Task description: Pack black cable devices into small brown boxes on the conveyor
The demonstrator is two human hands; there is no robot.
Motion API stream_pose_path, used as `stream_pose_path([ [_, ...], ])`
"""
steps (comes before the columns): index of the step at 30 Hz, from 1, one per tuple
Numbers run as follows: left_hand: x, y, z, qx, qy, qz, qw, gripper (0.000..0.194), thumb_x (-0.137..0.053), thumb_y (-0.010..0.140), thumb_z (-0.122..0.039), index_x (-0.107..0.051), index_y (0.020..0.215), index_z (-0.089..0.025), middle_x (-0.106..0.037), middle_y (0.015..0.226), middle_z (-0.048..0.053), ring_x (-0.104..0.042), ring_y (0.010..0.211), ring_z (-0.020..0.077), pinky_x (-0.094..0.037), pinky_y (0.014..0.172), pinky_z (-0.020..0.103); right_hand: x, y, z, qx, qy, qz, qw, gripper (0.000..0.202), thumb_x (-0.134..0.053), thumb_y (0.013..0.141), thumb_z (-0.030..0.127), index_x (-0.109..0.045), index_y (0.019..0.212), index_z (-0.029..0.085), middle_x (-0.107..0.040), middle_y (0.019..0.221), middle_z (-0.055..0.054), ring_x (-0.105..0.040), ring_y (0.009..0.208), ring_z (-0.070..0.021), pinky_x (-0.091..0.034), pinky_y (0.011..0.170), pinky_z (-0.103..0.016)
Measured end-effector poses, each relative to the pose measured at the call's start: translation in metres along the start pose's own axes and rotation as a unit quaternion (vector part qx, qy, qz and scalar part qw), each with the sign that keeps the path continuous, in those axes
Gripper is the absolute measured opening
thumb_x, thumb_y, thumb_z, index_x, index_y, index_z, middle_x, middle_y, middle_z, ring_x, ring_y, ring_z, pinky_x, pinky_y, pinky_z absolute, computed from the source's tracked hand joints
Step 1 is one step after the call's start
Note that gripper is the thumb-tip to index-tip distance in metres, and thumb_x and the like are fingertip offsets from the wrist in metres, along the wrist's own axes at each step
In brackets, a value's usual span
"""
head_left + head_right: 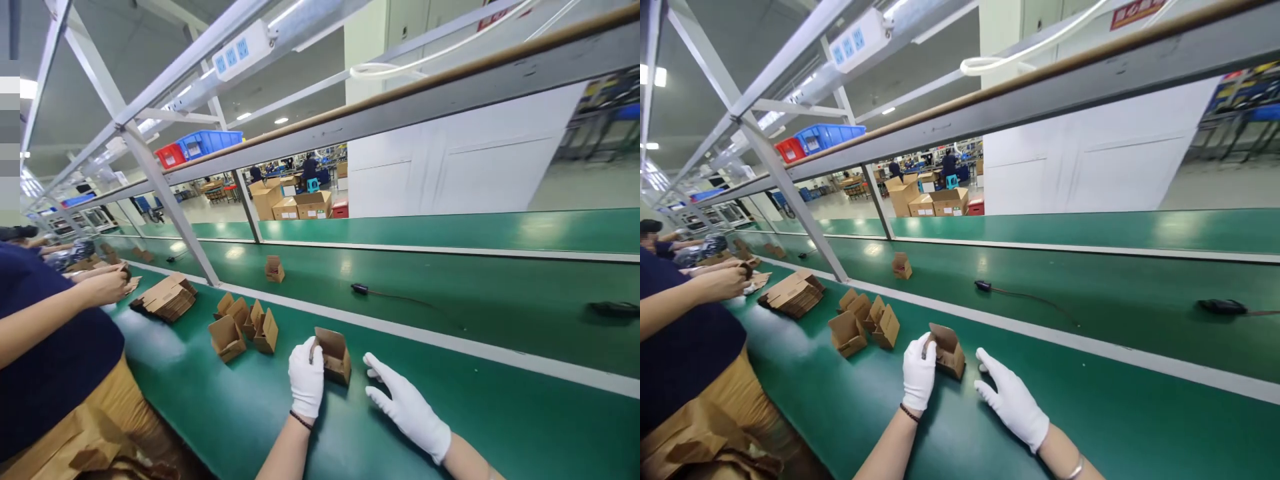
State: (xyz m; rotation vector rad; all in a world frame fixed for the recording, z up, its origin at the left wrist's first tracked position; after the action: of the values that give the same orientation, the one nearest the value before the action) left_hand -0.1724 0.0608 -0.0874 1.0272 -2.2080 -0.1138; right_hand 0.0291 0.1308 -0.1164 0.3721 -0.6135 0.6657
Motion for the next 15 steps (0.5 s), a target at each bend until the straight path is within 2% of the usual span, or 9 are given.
stream_pose_path([
  [3,0.006,0.006,0.005,0.01,-0.007,-0.026,1.0,0.036,-0.044,0.086,-0.037,-0.061,0.112,-0.017,-0.062,0.091,0.009,-0.059,0.086,0.0217,-0.049,0.084,0.039,0.002,0.0,-0.002,0.002,0.003,-0.016,1.0,0.061,-0.044,0.086,0.042,-0.037,0.141,0.019,-0.055,0.129,-0.011,-0.056,0.111,-0.0244,-0.044,0.1,-0.044],
  [5,0.017,0.004,0.006,0.005,-0.005,-0.087,0.996,0.047,-0.047,0.085,-0.04,-0.051,0.125,-0.014,-0.058,0.093,0.009,-0.057,0.085,0.0215,-0.048,0.085,0.041,0.008,-0.001,0.002,0.012,0.006,-0.036,0.999,0.059,-0.044,0.086,0.04,-0.036,0.141,0.019,-0.055,0.13,-0.011,-0.057,0.11,-0.0232,-0.045,0.099,-0.042],
  [7,0.028,-0.007,0.003,-0.02,-0.007,-0.176,0.984,0.063,-0.051,0.083,-0.041,-0.035,0.137,-0.011,-0.053,0.107,0.013,-0.056,0.095,0.0234,-0.045,0.091,0.044,0.022,-0.002,0.01,0.025,0.0,-0.068,0.997,0.059,-0.045,0.087,0.038,-0.036,0.141,0.018,-0.054,0.13,-0.012,-0.057,0.109,-0.0226,-0.046,0.098,-0.042],
  [9,0.03,-0.024,-0.005,-0.075,-0.012,-0.215,0.974,0.07,-0.054,0.082,-0.039,-0.027,0.14,-0.011,-0.044,0.122,0.018,-0.051,0.108,0.027,-0.041,0.097,0.046,0.046,0.0,0.015,0.03,-0.024,-0.114,0.993,0.058,-0.046,0.087,0.038,-0.036,0.141,0.018,-0.056,0.127,-0.011,-0.056,0.111,-0.0227,-0.045,0.098,-0.042],
  [10,0.024,-0.033,-0.014,-0.12,-0.012,-0.19,0.974,0.067,-0.054,0.082,-0.037,-0.029,0.138,-0.012,-0.042,0.125,0.019,-0.049,0.112,0.0286,-0.04,0.099,0.047,0.061,0.002,0.014,0.026,-0.044,-0.139,0.989,0.058,-0.046,0.088,0.037,-0.036,0.141,0.018,-0.057,0.125,-0.011,-0.055,0.113,-0.0229,-0.044,0.099,-0.042],
  [11,0.014,-0.042,-0.025,-0.176,-0.009,-0.128,0.976,0.06,-0.054,0.082,-0.035,-0.035,0.135,-0.014,-0.044,0.126,0.018,-0.049,0.114,0.0293,-0.039,0.1,0.047,0.078,0.005,0.012,0.019,-0.072,-0.155,0.985,0.057,-0.046,0.089,0.037,-0.036,0.141,0.017,-0.057,0.126,-0.011,-0.054,0.115,-0.0231,-0.043,0.101,-0.042],
  [12,-0.001,-0.054,-0.039,-0.241,-0.001,-0.033,0.97,0.052,-0.053,0.082,-0.033,-0.041,0.131,-0.018,-0.048,0.124,0.016,-0.049,0.115,0.0293,-0.038,0.101,0.046,0.095,0.009,0.006,0.005,-0.109,-0.163,0.981,0.056,-0.048,0.088,0.036,-0.038,0.14,0.017,-0.056,0.128,-0.011,-0.052,0.118,-0.0233,-0.041,0.103,-0.041],
  [13,-0.018,-0.069,-0.053,-0.307,0.008,0.082,0.948,0.046,-0.053,0.082,-0.031,-0.047,0.127,-0.022,-0.053,0.123,0.013,-0.049,0.116,0.0292,-0.038,0.102,0.046,0.114,0.013,-0.002,-0.017,-0.147,-0.163,0.975,0.054,-0.052,0.087,0.034,-0.041,0.138,0.019,-0.054,0.13,-0.01,-0.05,0.12,-0.0233,-0.038,0.105,-0.04],
  [15,-0.046,-0.102,-0.075,-0.399,0.025,0.285,0.871,0.041,-0.055,0.081,-0.03,-0.052,0.122,-0.029,-0.056,0.125,0.008,-0.049,0.119,0.0293,-0.035,0.104,0.047,0.154,0.018,-0.023,-0.07,-0.209,-0.163,0.962,0.048,-0.058,0.084,0.029,-0.05,0.131,0.021,-0.052,0.134,-0.008,-0.047,0.122,-0.0242,-0.035,0.107,-0.039],
])
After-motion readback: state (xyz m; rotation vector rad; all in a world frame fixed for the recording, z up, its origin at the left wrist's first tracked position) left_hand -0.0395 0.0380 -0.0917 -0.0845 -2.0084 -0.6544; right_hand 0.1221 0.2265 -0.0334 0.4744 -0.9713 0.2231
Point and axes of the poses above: each hand's wrist, its own y-axis towards the middle knuckle, its own x-axis out of the back of the hand, z = x × y, the point moved 6 cm from there along y, towards the middle knuckle
